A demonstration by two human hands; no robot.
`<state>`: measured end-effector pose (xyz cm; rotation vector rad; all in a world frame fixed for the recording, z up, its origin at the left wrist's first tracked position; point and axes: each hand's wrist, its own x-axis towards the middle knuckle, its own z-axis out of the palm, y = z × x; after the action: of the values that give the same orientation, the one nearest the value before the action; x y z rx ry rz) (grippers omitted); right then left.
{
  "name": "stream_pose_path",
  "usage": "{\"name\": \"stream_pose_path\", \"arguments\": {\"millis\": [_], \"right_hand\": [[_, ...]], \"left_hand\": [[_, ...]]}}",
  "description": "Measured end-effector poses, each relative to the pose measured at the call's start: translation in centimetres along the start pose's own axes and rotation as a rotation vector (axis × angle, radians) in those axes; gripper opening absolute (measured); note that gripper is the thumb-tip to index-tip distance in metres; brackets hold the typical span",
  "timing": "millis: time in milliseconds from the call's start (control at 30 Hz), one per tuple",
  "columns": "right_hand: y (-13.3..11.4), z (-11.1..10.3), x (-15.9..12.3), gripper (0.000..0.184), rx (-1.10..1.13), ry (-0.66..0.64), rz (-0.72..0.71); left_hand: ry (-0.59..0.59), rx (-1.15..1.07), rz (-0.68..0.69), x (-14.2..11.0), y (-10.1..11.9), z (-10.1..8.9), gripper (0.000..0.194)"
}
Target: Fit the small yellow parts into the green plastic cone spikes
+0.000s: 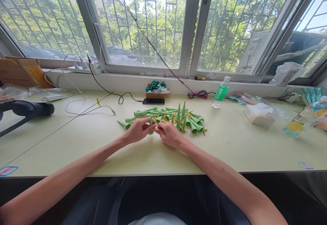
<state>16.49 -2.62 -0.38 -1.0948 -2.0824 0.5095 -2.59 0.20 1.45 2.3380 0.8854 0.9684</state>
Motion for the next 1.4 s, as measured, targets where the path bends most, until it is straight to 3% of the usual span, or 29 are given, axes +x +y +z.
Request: {"name": "stream_pose_path", "arguments": {"millis": [200,433,933,1400], "right_hand": [[-0.09,0.04,0.05,0.026,-0.026,0.017,-0.002],[0.33,0.09,0.13,0.012,0.01,0.054,-0.021],[0.39,0.1,0.22,0.023,-0.018,0.112,-0.048],[0.05,0.07,0.05,0.024,-0.042,0.039,-0.031]], "left_hand": [[0.002,-0.006,0.001,0.03,-0.11,0.07,0.022],[0.03,0.004,-0.027,0.16,-0.31,0.14,0.024],[0.015,-0.016,-0.04,0.04,-0.33,0.12,0.022],[0.006,0.057,0.043,-0.02,0.22,-0.05,0.021]]}}
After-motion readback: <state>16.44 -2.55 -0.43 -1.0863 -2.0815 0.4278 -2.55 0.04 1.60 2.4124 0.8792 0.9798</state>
